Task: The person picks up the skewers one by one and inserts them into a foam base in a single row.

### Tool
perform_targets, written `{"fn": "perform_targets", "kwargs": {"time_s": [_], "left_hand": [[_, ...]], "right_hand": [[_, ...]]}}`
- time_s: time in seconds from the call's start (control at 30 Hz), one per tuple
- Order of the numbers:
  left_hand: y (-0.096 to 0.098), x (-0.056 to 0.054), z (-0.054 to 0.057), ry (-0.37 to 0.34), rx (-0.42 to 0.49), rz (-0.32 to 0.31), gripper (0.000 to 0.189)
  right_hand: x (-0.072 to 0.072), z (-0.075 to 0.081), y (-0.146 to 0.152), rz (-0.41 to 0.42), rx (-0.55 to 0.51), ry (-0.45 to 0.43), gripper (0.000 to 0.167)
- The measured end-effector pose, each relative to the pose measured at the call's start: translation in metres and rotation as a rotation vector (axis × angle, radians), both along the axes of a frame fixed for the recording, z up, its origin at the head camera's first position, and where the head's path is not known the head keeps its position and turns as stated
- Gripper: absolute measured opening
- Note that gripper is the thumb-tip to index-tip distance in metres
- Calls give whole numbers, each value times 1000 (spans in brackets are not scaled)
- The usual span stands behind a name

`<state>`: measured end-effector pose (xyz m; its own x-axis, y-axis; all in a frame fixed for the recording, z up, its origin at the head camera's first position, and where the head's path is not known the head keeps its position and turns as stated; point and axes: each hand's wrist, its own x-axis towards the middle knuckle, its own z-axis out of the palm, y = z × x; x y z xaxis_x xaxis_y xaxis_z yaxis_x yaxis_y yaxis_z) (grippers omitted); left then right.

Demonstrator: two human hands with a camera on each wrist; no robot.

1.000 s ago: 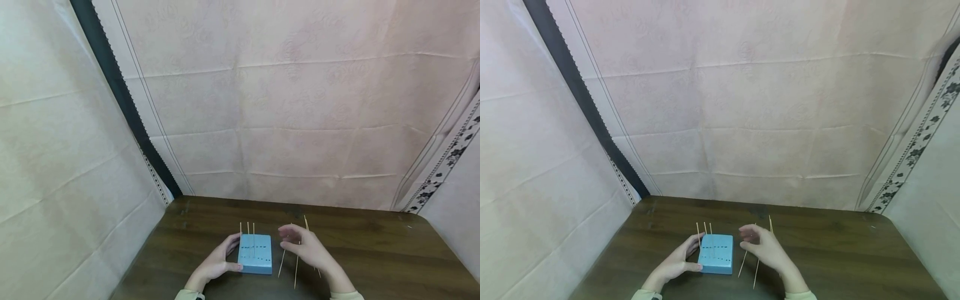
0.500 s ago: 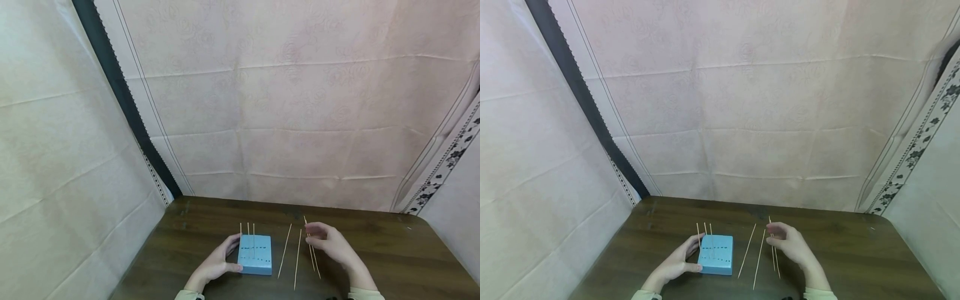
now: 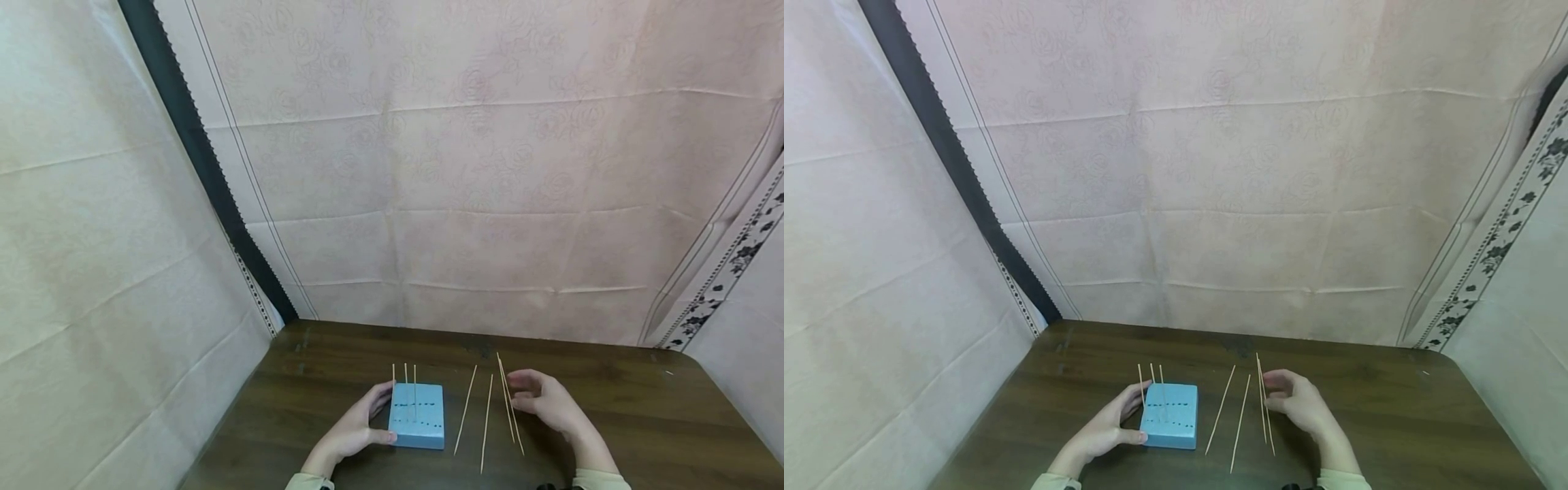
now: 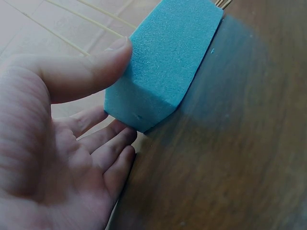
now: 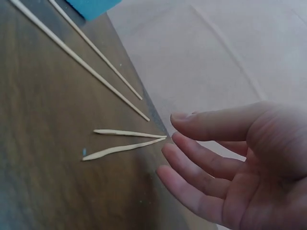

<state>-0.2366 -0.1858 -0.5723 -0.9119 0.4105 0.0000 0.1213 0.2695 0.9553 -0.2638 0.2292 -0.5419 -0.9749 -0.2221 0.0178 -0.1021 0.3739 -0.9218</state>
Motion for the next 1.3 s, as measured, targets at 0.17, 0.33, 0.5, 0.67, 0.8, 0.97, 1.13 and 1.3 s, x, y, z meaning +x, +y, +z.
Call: {"fn": "perform_targets", "kwargs": {"time_s": [0.17,0.33,0.5,0.67,0.8,0.97,1.13,1.3], "left_hand": [[0,0,0,-5,3,2,95],[1,0,1,-11,9,3,95],[1,1,0,-11,10,5,94],[1,2,1,-19,2,9,94],[0,1,1,-19,1,9,94],[0,1,1,-19,2,10,94],[1,1,1,-18,-3,11,94],[0,0,0,-17,3,4,94]], "right_hand": [[-1,-3,-1,-14,15,-18,52],[-2,-5,-7,-45,39,-39,55],[-3,-5,-11,-65,58,-36,57],[-4,-7,-13,-103,101,-30,59],[-5,-8,-14,-121,123,-18,60],[-7,-10,-14,-139,148,-20,59],[-7,-12,-15,-149,172,-14,58],[-7,-11,-16,-148,179,-14,58]]}}
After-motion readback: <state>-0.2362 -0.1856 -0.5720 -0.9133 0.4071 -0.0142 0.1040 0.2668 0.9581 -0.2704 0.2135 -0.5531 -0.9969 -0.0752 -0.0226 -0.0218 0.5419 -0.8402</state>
